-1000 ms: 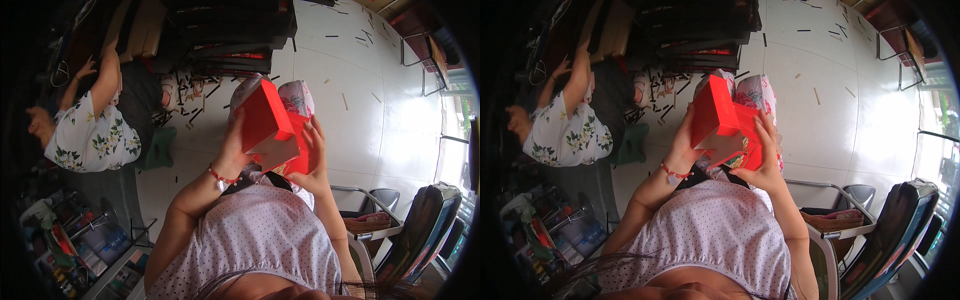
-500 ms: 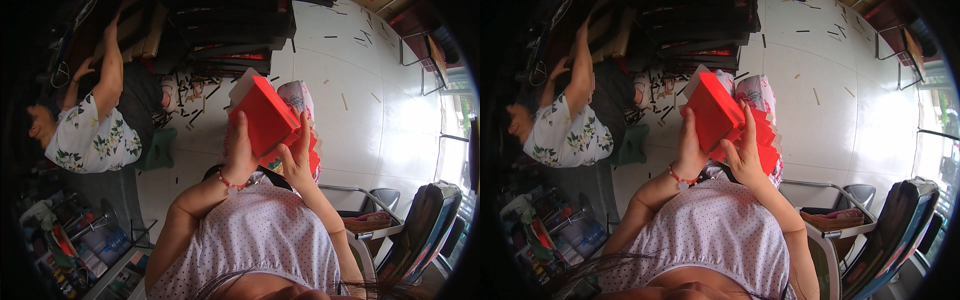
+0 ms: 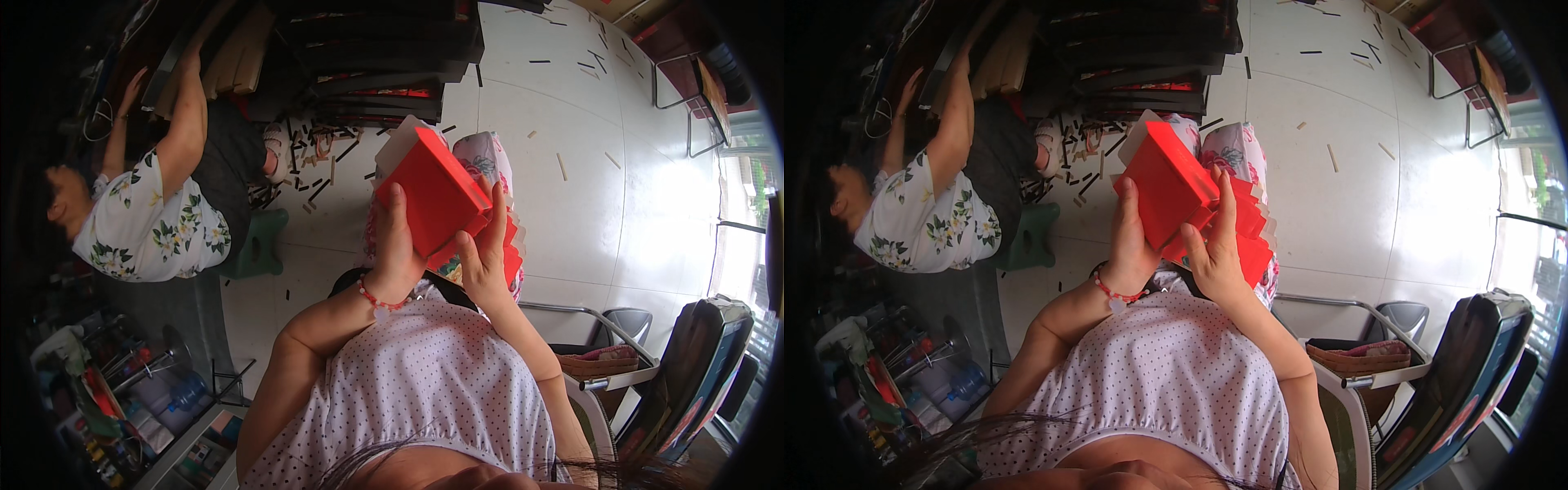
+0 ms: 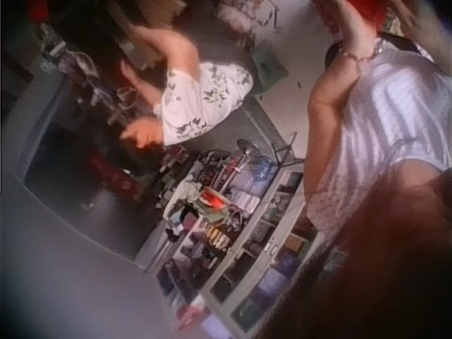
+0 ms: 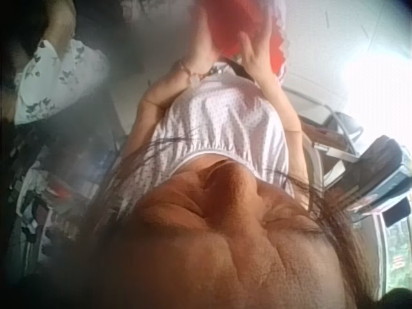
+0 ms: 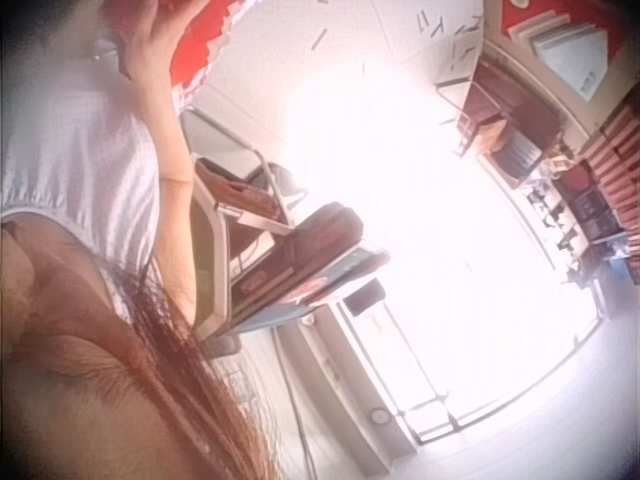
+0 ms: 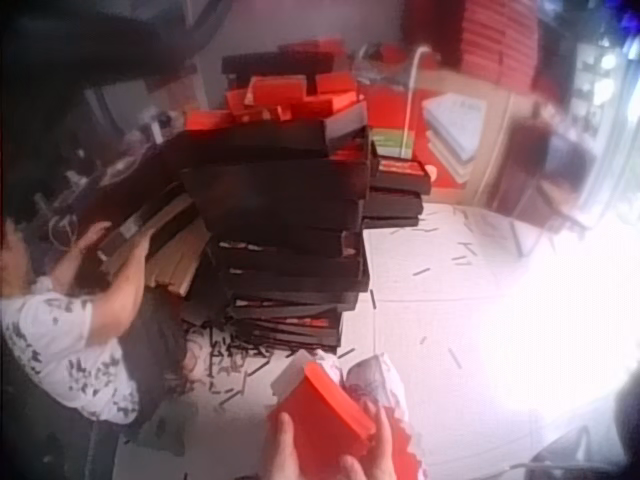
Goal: The person assembles cardboard boxes by hand, folding the tabs and sides of several red and white boxes into shape before placing them into a pile on a desk.
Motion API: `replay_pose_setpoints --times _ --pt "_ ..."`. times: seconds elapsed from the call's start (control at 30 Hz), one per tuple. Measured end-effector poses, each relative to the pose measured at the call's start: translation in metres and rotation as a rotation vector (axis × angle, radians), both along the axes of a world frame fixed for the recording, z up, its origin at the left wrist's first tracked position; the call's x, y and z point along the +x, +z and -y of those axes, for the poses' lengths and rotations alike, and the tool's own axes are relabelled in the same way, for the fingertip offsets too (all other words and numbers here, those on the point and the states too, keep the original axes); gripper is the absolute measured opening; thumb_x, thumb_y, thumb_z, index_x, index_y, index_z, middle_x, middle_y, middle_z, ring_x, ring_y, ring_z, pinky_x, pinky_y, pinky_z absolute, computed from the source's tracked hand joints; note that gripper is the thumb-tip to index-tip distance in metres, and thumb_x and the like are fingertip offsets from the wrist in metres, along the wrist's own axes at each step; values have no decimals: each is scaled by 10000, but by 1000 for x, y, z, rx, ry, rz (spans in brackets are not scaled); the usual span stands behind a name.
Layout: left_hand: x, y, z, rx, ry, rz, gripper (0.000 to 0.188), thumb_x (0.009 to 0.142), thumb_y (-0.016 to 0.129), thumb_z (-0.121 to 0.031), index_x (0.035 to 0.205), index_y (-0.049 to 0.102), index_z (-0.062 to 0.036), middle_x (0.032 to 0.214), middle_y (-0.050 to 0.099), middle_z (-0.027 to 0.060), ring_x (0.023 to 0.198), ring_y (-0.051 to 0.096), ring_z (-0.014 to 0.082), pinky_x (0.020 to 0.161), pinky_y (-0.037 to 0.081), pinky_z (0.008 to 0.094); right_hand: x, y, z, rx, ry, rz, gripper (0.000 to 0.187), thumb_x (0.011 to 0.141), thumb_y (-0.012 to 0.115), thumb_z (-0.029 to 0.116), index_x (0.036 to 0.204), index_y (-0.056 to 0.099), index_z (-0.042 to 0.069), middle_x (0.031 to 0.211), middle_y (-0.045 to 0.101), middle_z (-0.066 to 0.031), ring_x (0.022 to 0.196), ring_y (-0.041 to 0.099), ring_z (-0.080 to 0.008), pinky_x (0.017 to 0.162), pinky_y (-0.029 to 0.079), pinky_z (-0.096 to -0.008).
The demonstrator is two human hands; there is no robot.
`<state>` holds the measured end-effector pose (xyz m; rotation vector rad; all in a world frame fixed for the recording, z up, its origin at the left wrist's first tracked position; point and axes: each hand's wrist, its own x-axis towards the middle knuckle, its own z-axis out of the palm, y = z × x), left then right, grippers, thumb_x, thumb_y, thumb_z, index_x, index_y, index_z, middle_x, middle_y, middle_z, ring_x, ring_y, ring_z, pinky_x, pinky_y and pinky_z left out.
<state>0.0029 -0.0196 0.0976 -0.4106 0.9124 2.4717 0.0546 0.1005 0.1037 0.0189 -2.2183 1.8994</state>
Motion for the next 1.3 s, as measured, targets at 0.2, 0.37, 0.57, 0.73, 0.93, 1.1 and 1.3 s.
replay_pose_setpoints --times 0.2,0.37,0.57,0.73,0.93,1.1,1.3 --pt "1 1 0 -1 -4 -3 526 958 359 -474 1293 384 -70 1222 531 95 1089 563 215 910 482 387 1 -3 -1 24 1 5 719 894 507 77 1441 48 -3 1488 154 -189 1377 185 -289 1101 199 -387" --pt "2 -1 -2 -17 -5 -51 534 951 371 -484 1286 390 -68 1211 539 96 1073 573 215 901 487 381 1 -2 0 -2 -1 4 730 888 522 72 1442 52 5 1486 158 -185 1371 199 -288 1091 227 -386" --pt "6 -4 -5 -20 32 -56 519 951 384 -472 1275 392 -66 1195 544 93 1061 578 213 886 493 374 1 -5 -1 29 -21 9 733 884 537 71 1440 65 10 1476 177 -179 1346 243 -292 1079 256 -389" --pt "7 -1 -6 -28 49 -43 518 955 378 -461 1280 386 -58 1199 543 101 1063 577 219 885 497 378 0 -13 0 19 -72 -8 751 841 630 131 1422 165 25 1457 208 -182 1331 269 -304 1067 280 -396" --pt "8 -3 -8 -82 9 -90 566 952 353 -488 1299 380 -42 1218 538 122 1079 569 227 913 482 383 -2 -16 -8 213 -111 -175 689 783 706 324 1321 358 71 1423 238 -181 1311 297 -323 1046 306 -434" --pt "12 2 -13 -70 49 -85 541 937 448 -445 1253 398 -9 1159 558 124 1009 602 217 838 528 366 -5 -29 -8 66 -143 -313 626 702 775 327 1176 465 60 1365 318 -199 1237 383 -363 987 368 -473" --pt "18 -4 -16 -70 -25 -42 556 960 361 -464 1302 387 -26 1229 528 119 1087 560 212 910 480 354 -6 -39 -13 247 -221 -421 631 723 750 373 1185 467 51 1264 409 -186 1185 412 -354 1002 317 -484"
